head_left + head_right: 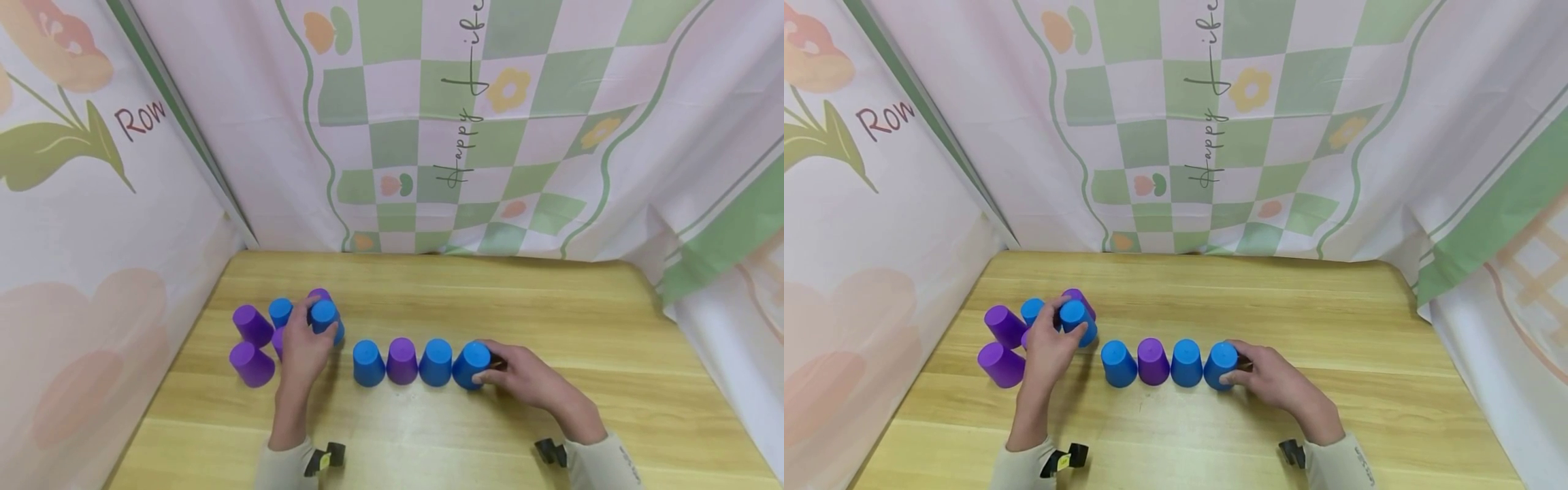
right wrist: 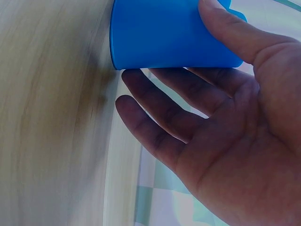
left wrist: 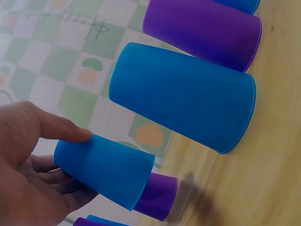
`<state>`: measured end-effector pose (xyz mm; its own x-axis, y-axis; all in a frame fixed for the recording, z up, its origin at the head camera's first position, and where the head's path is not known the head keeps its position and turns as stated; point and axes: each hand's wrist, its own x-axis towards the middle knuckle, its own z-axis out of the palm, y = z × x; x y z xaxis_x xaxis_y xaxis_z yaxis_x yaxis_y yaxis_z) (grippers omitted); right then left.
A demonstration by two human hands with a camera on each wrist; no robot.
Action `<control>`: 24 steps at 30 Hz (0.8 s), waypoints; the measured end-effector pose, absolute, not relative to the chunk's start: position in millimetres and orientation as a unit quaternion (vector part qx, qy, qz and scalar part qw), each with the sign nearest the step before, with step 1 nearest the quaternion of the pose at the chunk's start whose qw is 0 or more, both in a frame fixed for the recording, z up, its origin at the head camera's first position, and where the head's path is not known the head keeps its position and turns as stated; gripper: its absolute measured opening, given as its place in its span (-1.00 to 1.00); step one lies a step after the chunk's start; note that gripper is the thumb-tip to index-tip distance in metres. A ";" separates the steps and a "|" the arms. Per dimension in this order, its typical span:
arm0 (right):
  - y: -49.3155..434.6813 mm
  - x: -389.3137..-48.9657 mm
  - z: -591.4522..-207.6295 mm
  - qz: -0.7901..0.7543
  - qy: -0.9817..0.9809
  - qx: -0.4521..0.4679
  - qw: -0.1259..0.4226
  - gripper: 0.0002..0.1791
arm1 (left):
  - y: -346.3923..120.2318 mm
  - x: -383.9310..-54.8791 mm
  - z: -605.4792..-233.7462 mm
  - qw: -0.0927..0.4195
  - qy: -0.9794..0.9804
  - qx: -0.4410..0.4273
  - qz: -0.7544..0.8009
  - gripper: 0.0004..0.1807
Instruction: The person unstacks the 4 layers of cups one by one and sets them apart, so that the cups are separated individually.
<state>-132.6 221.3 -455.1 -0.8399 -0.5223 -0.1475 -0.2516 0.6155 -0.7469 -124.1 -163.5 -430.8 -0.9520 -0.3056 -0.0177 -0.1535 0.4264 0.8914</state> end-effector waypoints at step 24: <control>221.7 -133.5 -458.5 -0.383 0.880 -0.209 0.186 -0.53 | -160.3 -123.5 -438.9 0.023 -0.865 0.128 -0.484 -0.35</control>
